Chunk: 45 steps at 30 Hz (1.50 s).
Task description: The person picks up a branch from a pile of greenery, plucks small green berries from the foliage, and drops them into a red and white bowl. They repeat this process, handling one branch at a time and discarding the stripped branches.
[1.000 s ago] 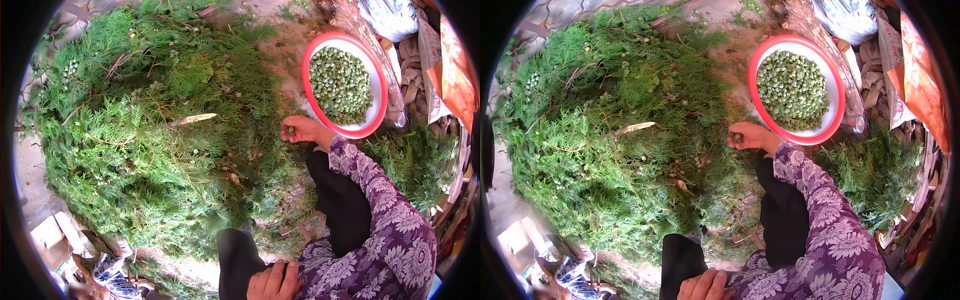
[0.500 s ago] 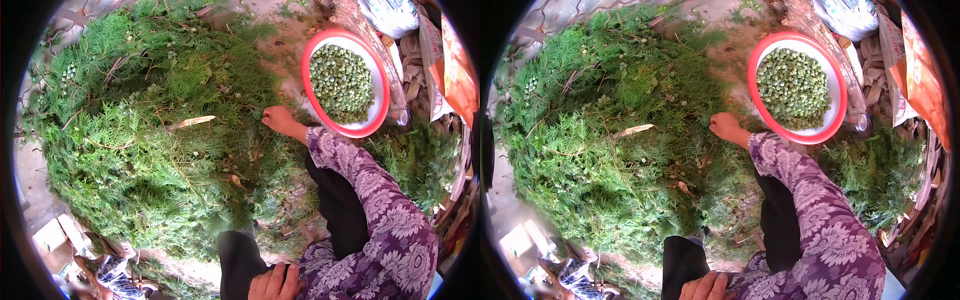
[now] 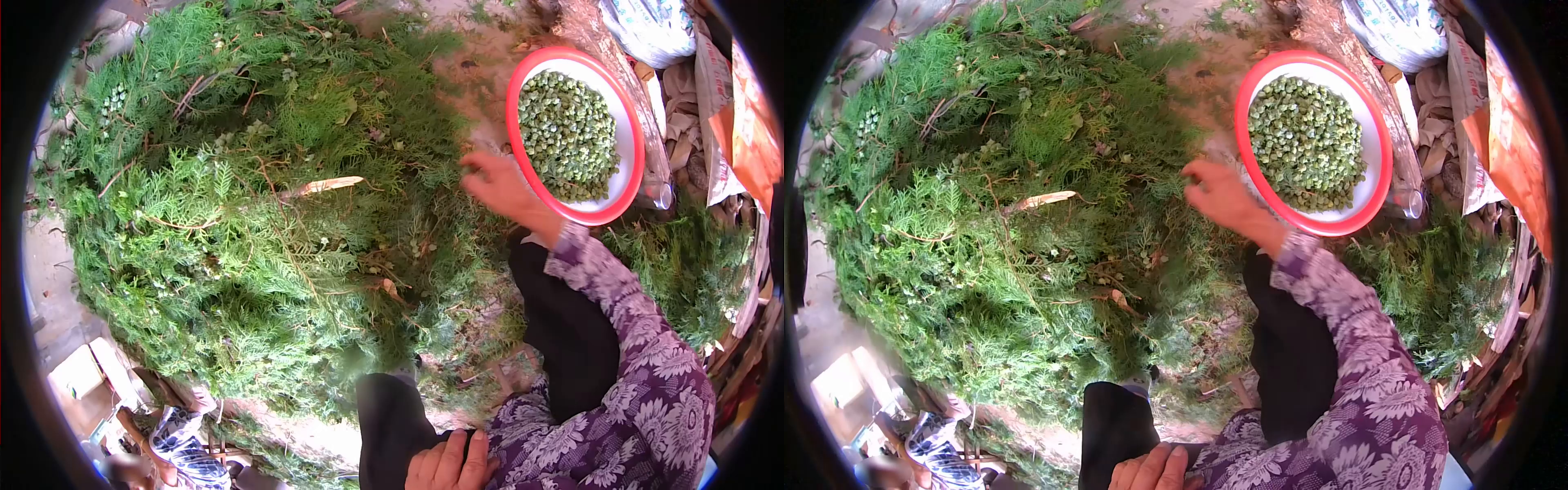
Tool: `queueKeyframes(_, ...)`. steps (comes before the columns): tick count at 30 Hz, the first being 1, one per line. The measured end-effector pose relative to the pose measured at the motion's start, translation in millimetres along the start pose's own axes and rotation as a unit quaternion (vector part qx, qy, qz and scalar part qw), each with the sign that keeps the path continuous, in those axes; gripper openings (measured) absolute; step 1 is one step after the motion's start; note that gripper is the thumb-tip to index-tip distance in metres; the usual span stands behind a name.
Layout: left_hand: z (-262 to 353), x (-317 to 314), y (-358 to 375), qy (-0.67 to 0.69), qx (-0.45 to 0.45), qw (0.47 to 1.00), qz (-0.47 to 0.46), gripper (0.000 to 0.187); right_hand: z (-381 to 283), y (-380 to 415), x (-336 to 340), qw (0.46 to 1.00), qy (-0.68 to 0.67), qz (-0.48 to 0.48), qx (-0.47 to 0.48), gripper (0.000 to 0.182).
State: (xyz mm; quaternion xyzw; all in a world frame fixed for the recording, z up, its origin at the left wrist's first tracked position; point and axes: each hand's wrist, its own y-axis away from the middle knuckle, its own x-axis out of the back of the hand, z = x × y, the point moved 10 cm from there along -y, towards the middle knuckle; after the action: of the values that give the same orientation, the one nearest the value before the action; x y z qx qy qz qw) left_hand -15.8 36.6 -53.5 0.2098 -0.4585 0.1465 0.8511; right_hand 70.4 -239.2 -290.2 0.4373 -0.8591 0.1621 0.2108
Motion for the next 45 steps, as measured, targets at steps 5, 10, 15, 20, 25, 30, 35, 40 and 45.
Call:
queueKeyframes(5,3.0,0.2,-2.1,-0.002,-0.005,1.000,0.003,0.043,-18.1,13.9,148.4,0.950,0.234,0.209,-0.008,0.034)
queueKeyframes(10,6.3,-2.4,-7.4,0.005,0.002,1.000,-0.012,0.044,-22.8,18.6,69.8,0.963,0.259,0.042,0.062,0.046)
queueKeyframes(15,5.9,-3.6,-12.4,0.005,0.003,1.000,-0.015,0.043,-42.4,96.1,-121.9,0.912,0.033,-0.349,0.213,0.036)
queueKeyframes(20,2.8,-4.7,-11.5,-0.007,0.006,1.000,-0.018,0.041,50.3,179.2,-181.4,0.805,0.116,-0.561,0.159,0.017)
queueKeyframes(25,2.5,-4.4,-5.3,-0.007,0.000,1.000,-0.010,0.040,75.2,224.3,-165.7,0.713,0.189,-0.663,0.125,0.021)
queueKeyframes(30,0.1,-6.3,-4.2,-0.009,0.011,1.000,-0.025,0.038,74.7,225.5,-170.0,0.703,0.178,-0.680,0.108,0.032)
queueKeyframes(35,-2.0,-5.1,-6.3,-0.014,0.018,1.000,-0.020,0.038,65.8,187.7,-160.4,0.802,0.109,-0.587,-0.001,0.046)
queueKeyframes(40,-1.8,-7.5,-6.7,-0.017,0.024,0.999,-0.030,0.038,15.2,145.4,-135.2,0.810,0.192,-0.534,0.148,0.042)
queueKeyframes(45,2.1,-11.0,-9.8,-0.019,0.018,0.999,-0.044,0.038,-56.1,114.2,-128.8,0.868,0.105,-0.342,0.344,0.040)
